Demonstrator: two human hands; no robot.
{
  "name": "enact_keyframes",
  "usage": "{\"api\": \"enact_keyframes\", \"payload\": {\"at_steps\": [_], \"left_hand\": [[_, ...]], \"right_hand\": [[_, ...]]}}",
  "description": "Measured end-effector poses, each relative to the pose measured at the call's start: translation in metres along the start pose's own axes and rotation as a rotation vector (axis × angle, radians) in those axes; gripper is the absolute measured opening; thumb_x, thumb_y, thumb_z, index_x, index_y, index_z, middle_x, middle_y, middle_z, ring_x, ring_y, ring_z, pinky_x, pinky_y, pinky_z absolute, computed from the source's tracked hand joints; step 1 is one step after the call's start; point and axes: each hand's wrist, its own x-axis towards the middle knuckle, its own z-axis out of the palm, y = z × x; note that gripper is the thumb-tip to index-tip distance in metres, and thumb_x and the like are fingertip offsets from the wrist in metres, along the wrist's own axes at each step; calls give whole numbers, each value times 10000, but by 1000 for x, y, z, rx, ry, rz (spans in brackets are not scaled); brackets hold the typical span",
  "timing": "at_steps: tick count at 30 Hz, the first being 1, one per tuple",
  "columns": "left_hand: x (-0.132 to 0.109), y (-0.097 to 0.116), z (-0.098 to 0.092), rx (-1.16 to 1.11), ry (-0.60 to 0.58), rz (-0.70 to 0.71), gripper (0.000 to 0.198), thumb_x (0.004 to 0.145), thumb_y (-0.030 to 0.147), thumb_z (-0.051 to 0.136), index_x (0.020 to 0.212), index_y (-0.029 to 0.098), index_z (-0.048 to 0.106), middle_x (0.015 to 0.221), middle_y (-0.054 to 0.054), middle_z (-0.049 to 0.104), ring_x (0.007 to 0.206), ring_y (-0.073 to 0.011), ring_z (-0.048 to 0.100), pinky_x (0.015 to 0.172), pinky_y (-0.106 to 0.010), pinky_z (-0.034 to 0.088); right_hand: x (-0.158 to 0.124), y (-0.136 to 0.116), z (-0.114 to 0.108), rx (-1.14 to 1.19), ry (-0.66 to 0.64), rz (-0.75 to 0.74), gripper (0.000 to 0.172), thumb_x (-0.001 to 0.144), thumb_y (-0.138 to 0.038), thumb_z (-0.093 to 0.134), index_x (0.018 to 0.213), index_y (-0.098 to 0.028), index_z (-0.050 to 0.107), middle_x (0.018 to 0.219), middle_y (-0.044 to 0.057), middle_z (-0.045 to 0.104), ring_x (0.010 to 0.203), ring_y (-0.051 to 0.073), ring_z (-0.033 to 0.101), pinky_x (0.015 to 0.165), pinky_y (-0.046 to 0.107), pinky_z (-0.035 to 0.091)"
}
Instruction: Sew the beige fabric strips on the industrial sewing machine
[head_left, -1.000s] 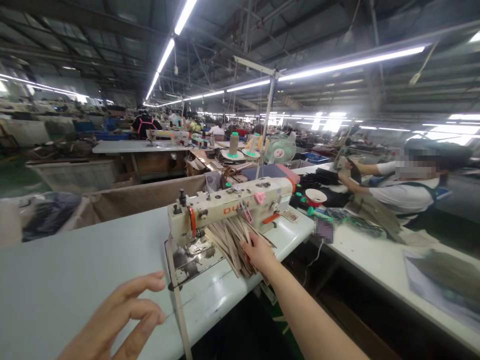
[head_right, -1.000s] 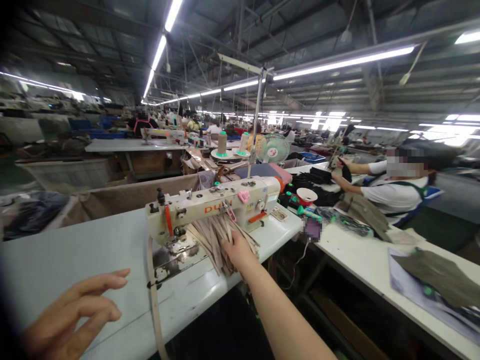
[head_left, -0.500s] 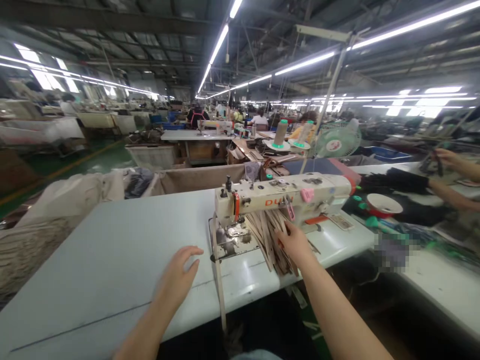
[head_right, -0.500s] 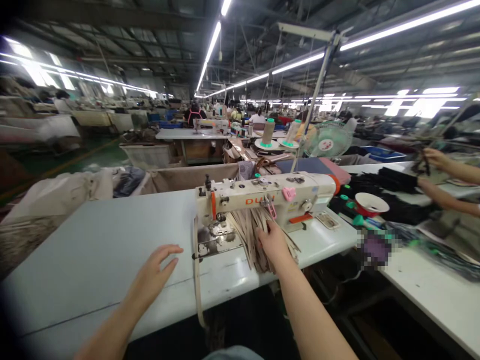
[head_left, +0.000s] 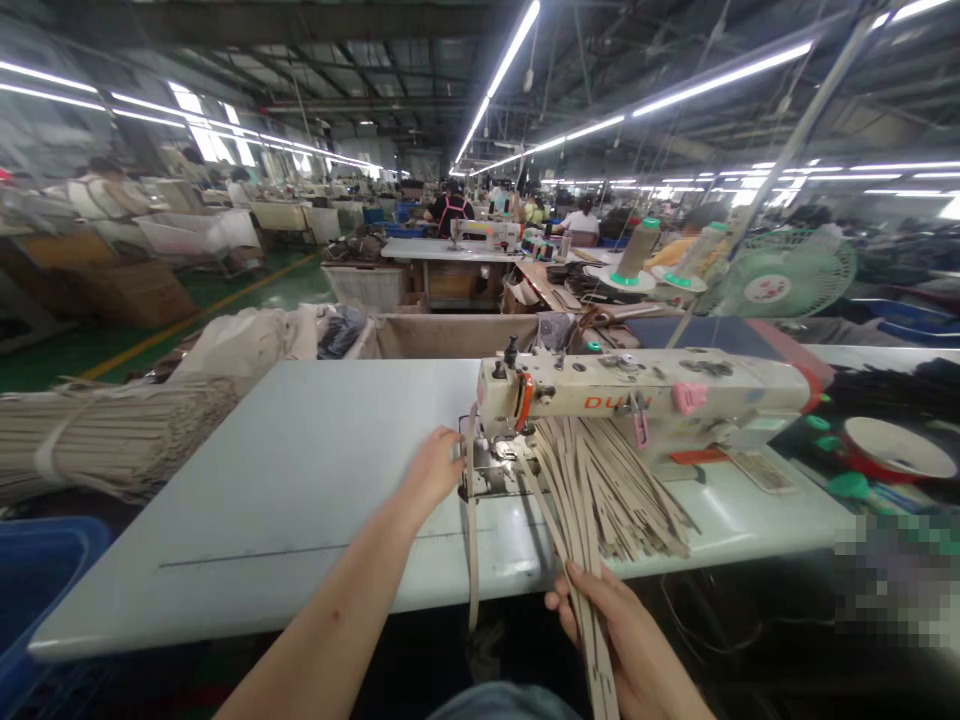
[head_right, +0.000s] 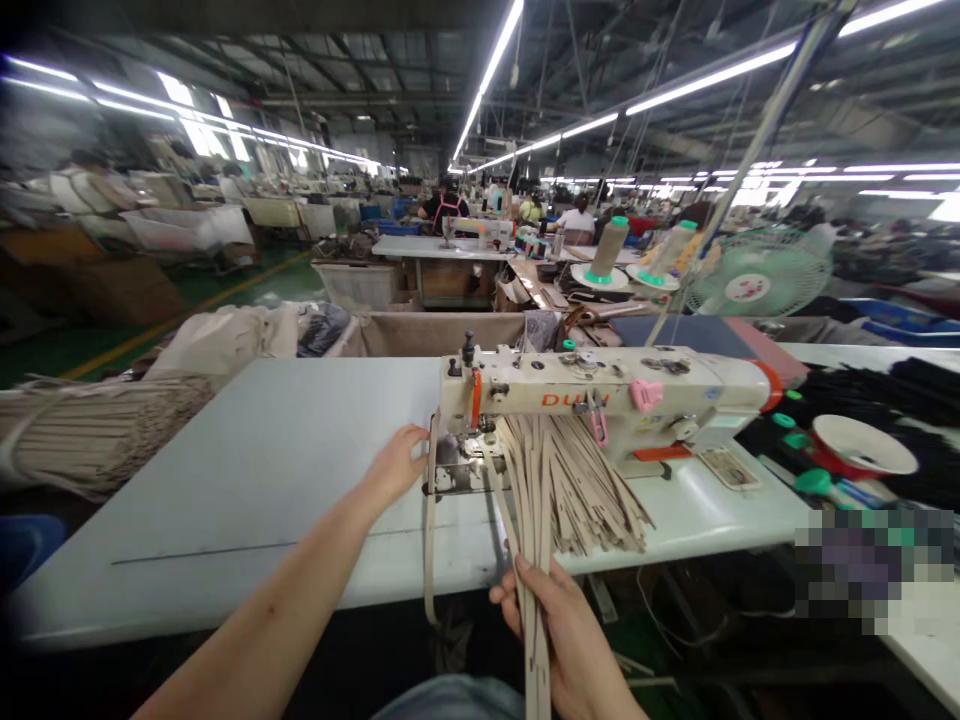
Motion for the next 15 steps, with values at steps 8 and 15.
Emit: {"api": "enact_keyframes", "payload": {"at_steps": [8, 15], "left_hand": [[63, -5, 22, 24, 25, -27, 250, 928, 135, 673, 1127, 122, 825, 1275, -177, 759, 1303, -311, 681, 1237, -463, 511], [77, -10, 40, -56, 5, 103, 291, 996, 182, 600, 1168, 168, 835, 1374, -155, 748, 1505, -316, 572, 1394, -583, 321]], "right_hand": [[-5, 41, -10, -89, -13, 122, 487, 635, -479, 1092, 866, -149, 818, 615, 13, 751, 619, 184, 810, 467, 148, 562], [5, 43, 0, -237, -21, 23, 545, 662, -549, 1045, 947, -135, 835, 581, -5, 716, 515, 167, 745, 417, 178, 504]]}}
